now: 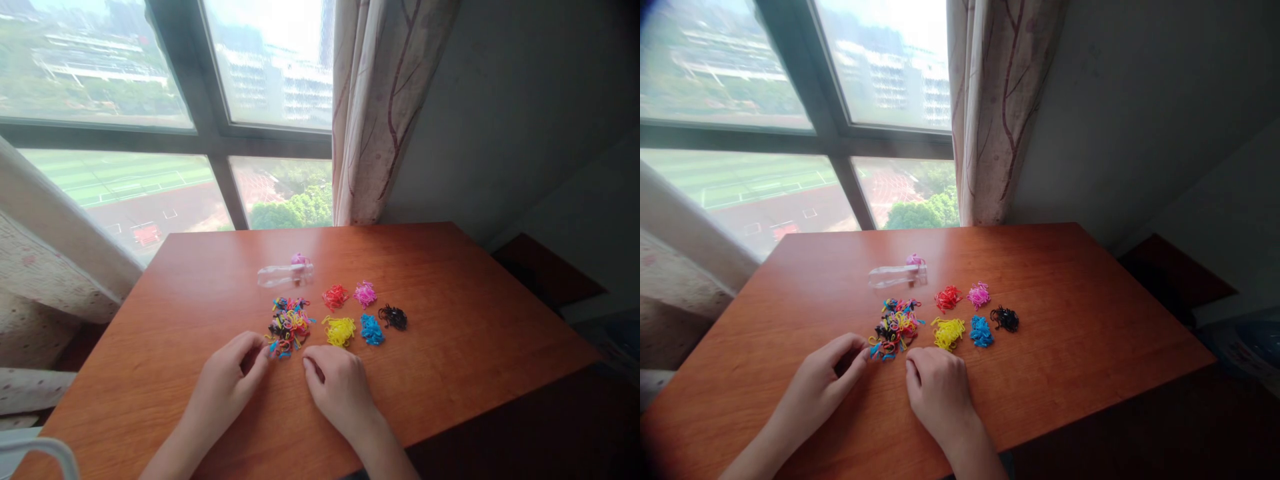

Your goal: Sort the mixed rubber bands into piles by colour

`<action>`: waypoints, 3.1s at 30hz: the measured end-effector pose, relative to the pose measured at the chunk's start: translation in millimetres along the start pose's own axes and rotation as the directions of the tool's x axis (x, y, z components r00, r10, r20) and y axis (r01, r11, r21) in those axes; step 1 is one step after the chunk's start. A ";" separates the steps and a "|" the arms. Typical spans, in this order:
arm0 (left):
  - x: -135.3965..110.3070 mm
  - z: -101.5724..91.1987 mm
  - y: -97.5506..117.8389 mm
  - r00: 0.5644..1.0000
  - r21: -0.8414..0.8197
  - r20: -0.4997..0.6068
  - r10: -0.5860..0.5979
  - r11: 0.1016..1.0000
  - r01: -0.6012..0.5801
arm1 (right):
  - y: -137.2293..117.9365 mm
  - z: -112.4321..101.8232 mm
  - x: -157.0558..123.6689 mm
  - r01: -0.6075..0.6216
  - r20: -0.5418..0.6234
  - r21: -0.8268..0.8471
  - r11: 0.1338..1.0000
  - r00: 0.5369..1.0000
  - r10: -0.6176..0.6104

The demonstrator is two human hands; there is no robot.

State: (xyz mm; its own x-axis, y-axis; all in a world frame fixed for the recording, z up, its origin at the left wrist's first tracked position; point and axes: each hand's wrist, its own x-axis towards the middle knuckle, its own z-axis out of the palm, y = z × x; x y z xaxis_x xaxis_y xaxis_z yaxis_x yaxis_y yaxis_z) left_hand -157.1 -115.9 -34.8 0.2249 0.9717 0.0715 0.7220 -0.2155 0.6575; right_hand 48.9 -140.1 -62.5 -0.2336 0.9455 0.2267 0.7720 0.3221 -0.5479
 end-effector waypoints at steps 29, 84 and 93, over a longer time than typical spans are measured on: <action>8.1 6.1 4.7 0.993 0.326 0.094 0.074 0.940 -0.101 | -3.6 -3.8 1.2 -0.006 0.013 -0.009 1.000 1.000 0.006; 94.5 13.8 65.7 0.974 0.277 0.081 0.213 0.934 -0.227 | -1.1 -1.7 1.3 -0.022 0.020 0.040 0.999 1.000 0.022; 144.4 40.7 71.7 0.972 0.317 0.118 0.205 0.920 -0.232 | -1.8 0.2 -0.6 -0.011 0.007 0.077 0.997 1.000 0.011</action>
State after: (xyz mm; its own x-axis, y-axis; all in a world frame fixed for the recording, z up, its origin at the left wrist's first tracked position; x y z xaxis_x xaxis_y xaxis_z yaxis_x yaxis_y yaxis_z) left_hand -46.2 5.1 -7.9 0.4433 0.8888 0.1158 0.8190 -0.4542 0.3506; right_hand 47.5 -141.3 -61.8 -0.2293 0.9493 0.2152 0.7271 0.3140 -0.6105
